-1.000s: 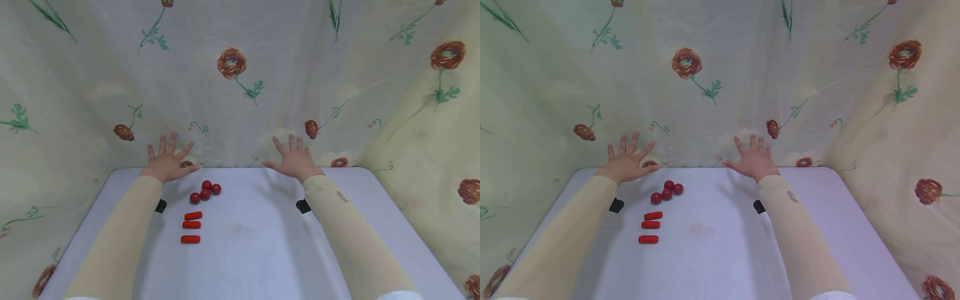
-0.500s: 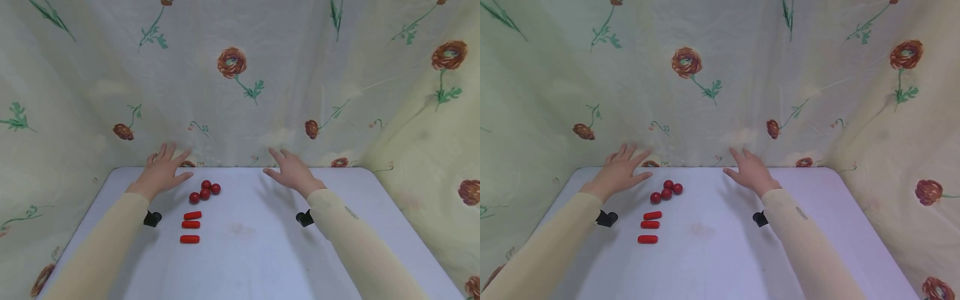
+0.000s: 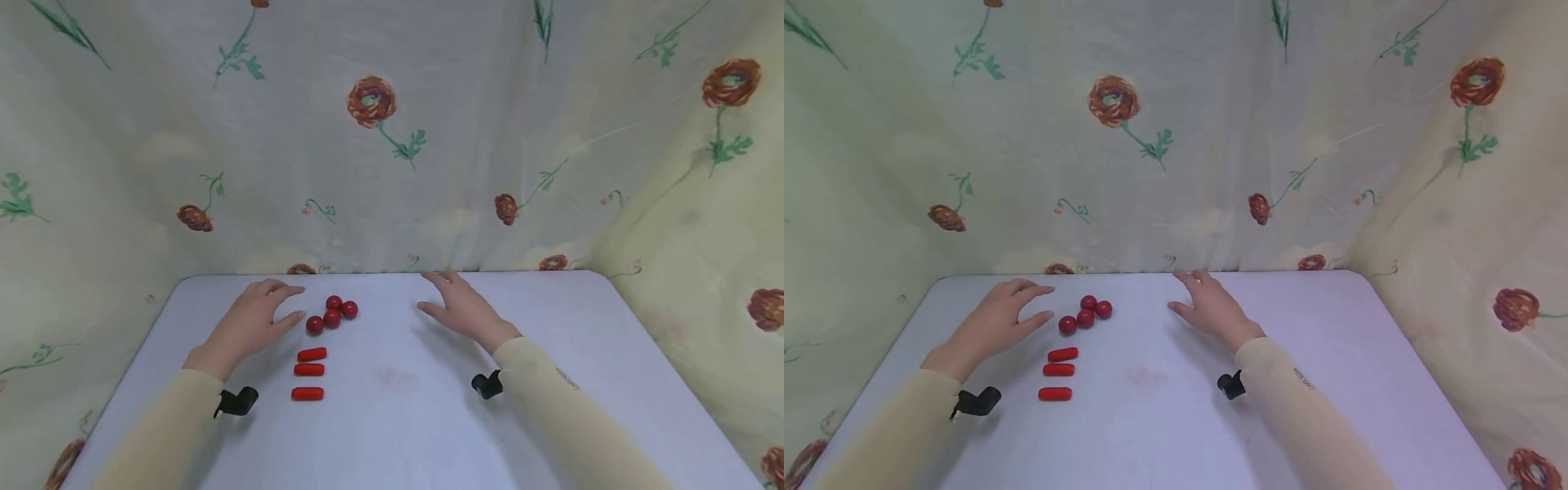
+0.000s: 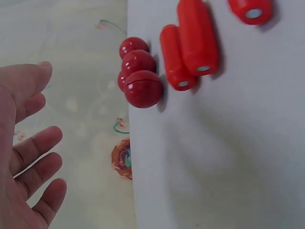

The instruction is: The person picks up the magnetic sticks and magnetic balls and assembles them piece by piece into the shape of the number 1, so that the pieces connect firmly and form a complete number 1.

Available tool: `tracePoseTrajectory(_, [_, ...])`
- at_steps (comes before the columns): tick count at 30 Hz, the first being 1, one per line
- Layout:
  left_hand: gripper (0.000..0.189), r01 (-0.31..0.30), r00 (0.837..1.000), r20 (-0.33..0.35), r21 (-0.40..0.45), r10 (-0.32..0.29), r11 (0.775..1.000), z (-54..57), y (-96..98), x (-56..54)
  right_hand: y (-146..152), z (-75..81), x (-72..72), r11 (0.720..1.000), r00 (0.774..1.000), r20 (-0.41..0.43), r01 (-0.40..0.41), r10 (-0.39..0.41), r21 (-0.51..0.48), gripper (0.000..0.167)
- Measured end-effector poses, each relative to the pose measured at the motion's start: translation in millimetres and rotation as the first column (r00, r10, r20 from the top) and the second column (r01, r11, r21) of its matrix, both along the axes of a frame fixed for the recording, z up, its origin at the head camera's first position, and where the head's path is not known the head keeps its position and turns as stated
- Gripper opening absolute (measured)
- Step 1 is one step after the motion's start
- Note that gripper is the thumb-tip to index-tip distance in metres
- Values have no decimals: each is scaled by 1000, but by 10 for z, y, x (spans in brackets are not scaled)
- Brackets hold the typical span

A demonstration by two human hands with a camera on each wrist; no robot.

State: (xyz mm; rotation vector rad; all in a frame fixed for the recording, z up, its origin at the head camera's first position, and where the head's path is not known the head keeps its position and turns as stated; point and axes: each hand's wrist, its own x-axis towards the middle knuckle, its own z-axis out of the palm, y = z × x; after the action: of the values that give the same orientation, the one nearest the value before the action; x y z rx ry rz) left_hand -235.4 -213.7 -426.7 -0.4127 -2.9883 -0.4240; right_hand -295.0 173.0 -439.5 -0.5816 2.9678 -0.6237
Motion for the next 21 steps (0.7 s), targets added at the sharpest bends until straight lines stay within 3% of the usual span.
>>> tracePoseTrajectory(7, [53, -37, 997, 65, 113, 30, 993, -201, -7, 349, -88, -163, 116, 998, 999, 46, -4, 7, -61, 66])
tracePoseTrajectory(11, [52, -29, 992, 127, 212, 2, 977, -340, 18, 519, -118, -281, 176, 991, 997, 70, -11, 21, -136, 64])
tracePoseTrajectory(15, [47, -30, 981, 190, 291, -27, 956, -443, 43, 647, -159, -388, 200, 975, 996, 81, -5, 24, -221, 61])
tracePoseTrajectory(21, [35, -13, 980, 186, 389, -65, 921, -619, 60, 789, -211, -524, 207, 956, 996, 81, -6, 31, -294, 60])
